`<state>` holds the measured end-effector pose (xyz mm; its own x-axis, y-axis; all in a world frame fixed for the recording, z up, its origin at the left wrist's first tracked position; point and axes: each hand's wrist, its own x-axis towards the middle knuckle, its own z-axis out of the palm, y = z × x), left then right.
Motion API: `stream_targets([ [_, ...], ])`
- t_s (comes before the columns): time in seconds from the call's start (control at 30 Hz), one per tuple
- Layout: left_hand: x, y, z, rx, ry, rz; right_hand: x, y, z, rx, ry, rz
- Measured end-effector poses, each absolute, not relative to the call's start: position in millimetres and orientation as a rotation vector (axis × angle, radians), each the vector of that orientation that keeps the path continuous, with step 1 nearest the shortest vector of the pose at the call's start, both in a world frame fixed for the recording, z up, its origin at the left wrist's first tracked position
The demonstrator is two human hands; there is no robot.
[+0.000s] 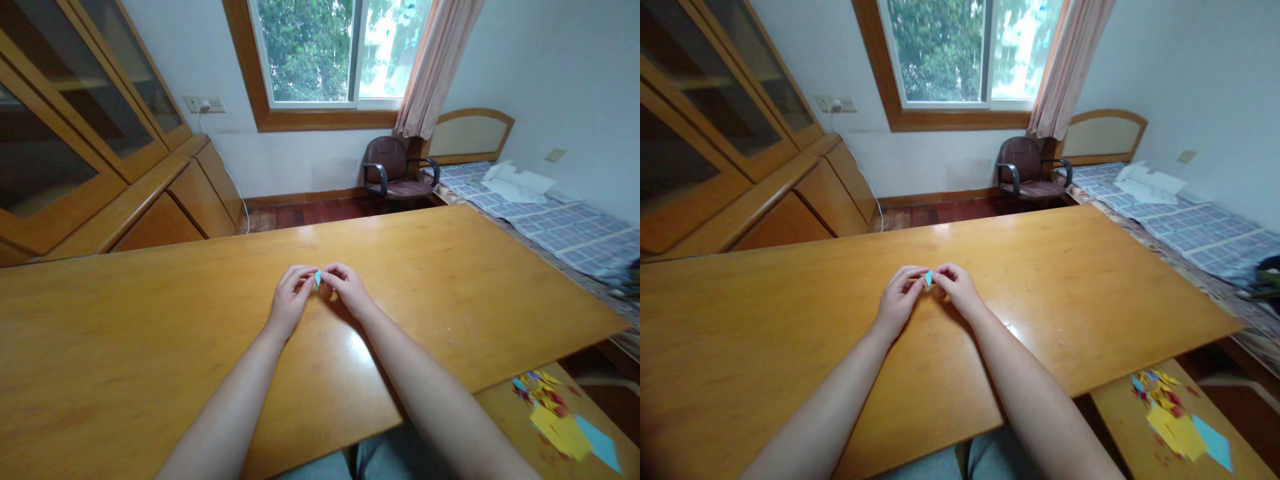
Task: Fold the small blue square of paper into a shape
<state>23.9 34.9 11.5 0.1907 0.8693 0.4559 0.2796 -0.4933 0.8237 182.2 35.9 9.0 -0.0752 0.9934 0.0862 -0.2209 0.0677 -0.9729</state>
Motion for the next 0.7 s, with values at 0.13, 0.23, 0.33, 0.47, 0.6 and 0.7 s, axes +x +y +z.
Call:
stream_targets([
  [0.13, 23.6, 35.8, 9.9, 1.873, 1.075, 1.314, 182.3, 35.7, 7.1, -0.948, -1.171, 1.321],
  [0.23, 23.7, 35.7, 10.3, 1.861, 1.080, 1.309, 182.6, 35.7, 6.3, -0.954, -1.176, 1.317],
  [0.33, 23.7, 34.7, 11.7, 1.851, 1.094, 1.304, 182.8, 35.3, 7.2, -0.955, -1.182, 1.323],
  [0.47, 23.3, 33.9, 12.7, 1.841, 1.124, 1.299, 182.7, 35.0, 8.7, -0.957, -1.208, 1.305],
  [0.6, 22.6, 35.4, 11.1, 1.820, 1.145, 1.315, 182.3, 35.4, 7.2, -0.960, -1.235, 1.295],
  [0.7, 22.3, 36.9, 9.8, 1.780, 1.162, 1.339, 181.6, 34.9, 5.4, -0.957, -1.229, 1.303],
])
